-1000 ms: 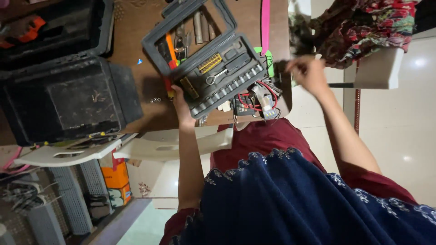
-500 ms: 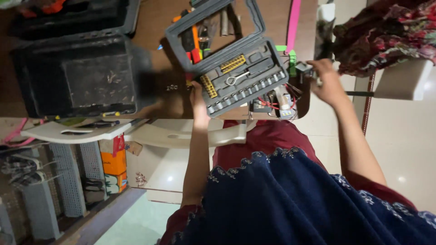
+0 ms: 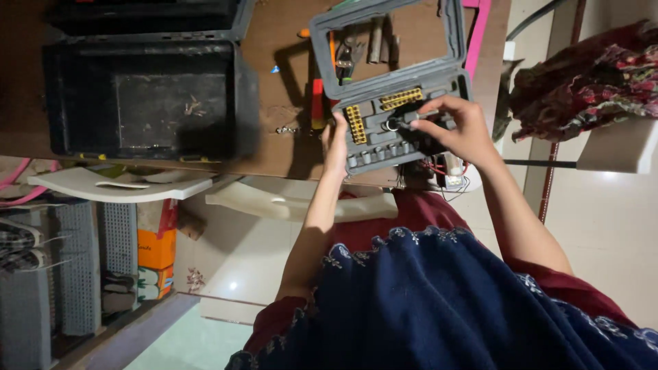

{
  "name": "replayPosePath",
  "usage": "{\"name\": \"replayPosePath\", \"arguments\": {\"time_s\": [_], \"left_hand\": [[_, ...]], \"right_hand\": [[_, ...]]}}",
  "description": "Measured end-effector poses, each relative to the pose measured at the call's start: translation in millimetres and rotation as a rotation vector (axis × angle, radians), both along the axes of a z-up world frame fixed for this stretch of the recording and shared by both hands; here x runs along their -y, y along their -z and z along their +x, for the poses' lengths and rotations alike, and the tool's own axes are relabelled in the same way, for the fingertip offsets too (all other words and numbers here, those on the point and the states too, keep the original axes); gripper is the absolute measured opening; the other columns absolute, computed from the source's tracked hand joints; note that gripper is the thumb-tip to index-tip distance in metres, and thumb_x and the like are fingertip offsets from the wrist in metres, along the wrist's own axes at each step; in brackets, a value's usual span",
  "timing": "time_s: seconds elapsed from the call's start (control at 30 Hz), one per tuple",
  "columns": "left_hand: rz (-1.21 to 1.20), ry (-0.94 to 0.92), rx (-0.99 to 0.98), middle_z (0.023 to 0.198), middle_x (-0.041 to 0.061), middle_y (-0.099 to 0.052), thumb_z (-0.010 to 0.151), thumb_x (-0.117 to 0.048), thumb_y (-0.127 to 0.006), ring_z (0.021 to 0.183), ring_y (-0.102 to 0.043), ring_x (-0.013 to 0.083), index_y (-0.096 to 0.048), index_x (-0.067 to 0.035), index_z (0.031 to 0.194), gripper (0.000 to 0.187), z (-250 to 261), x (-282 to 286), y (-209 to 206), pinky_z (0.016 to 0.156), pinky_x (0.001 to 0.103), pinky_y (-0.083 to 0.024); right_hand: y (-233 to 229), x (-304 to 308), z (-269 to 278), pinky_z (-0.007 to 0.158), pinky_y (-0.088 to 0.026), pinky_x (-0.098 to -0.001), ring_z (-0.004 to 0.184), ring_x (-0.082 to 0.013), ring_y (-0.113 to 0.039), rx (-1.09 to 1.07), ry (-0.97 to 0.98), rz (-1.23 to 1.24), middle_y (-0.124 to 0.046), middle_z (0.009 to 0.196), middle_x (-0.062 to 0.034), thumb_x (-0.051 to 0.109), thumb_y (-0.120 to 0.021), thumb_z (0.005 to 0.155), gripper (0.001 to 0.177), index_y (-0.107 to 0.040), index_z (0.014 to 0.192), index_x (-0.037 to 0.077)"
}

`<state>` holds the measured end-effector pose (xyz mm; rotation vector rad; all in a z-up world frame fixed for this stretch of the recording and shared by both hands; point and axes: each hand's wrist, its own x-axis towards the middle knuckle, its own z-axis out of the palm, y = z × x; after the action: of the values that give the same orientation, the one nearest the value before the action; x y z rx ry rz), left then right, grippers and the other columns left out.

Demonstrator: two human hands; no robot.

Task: The person opens a toolbox and removes various tools, including screwdrivers and sockets, placing them on the table. They then sort the tools and place them back into designated slots within the toolbox and a smaller orange case, organizing them by type.

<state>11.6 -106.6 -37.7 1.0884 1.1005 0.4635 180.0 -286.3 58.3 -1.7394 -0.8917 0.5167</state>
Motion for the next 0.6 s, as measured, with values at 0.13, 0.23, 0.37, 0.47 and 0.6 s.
{"name": "replayPosePath", "arguments": {"time_s": [0.13,0.23,0.37,0.47,0.6], "left_hand": [[0.021,0.025,0.082,0.142,0.019,-0.057,0.097,-0.069,-0.062,0.139,-0.047,0.0332,-0.061,-0.007,0.141,0.076,-2,1,16,0.117,0.052,-0.036],[0.004,0.078,0.074,0.145,0.027,-0.053,0.094,-0.075,-0.059,0.142,-0.043,0.0430,-0.058,-0.001,0.140,0.087,-1,3,-4,0.118,0.057,-0.034],[0.009,0.096,0.089,0.143,0.029,-0.054,0.096,-0.075,-0.057,0.140,-0.045,0.0452,-0.060,-0.002,0.139,0.085,1,2,4,0.116,0.059,-0.036],[0.018,0.089,0.105,0.146,0.030,-0.052,0.097,-0.071,-0.057,0.142,-0.042,0.0464,-0.057,0.001,0.141,0.084,2,2,-11,0.117,0.060,-0.035],[0.007,0.099,0.112,0.151,0.033,-0.046,0.098,-0.068,-0.057,0.145,-0.037,0.0477,-0.050,0.003,0.146,0.087,2,1,-31,0.120,0.059,-0.031]], "right_hand": [[3,-14,-8,0.089,-0.054,-0.0398,0.093,-0.0312,-0.073,0.158,-0.027,-0.029,-0.075,0.094,-0.0151,0.016,-0.090,0.091,0.024,-0.075,0.106,0.004],[4,-20,-20,0.078,-0.056,-0.0368,0.085,-0.0323,-0.074,0.143,-0.022,-0.067,-0.074,0.086,-0.0157,0.008,-0.087,0.092,0.020,-0.074,0.107,0.003],[7,-18,-19,0.078,-0.056,-0.0356,0.085,-0.0234,-0.072,-0.031,-0.009,-0.012,-0.070,0.085,-0.0143,0.002,-0.083,0.094,0.022,-0.070,0.111,-0.003],[1,-19,-19,0.074,-0.055,-0.0333,0.080,-0.0188,-0.070,-0.012,-0.046,-0.060,-0.071,0.079,-0.0136,0.004,-0.083,0.094,0.018,-0.073,0.109,0.001],[-5,-25,-22,0.076,-0.055,-0.0430,0.083,-0.0396,-0.073,0.227,-0.104,-0.067,-0.074,0.083,-0.0163,0.010,-0.081,0.097,0.004,-0.079,0.100,0.008]]}}
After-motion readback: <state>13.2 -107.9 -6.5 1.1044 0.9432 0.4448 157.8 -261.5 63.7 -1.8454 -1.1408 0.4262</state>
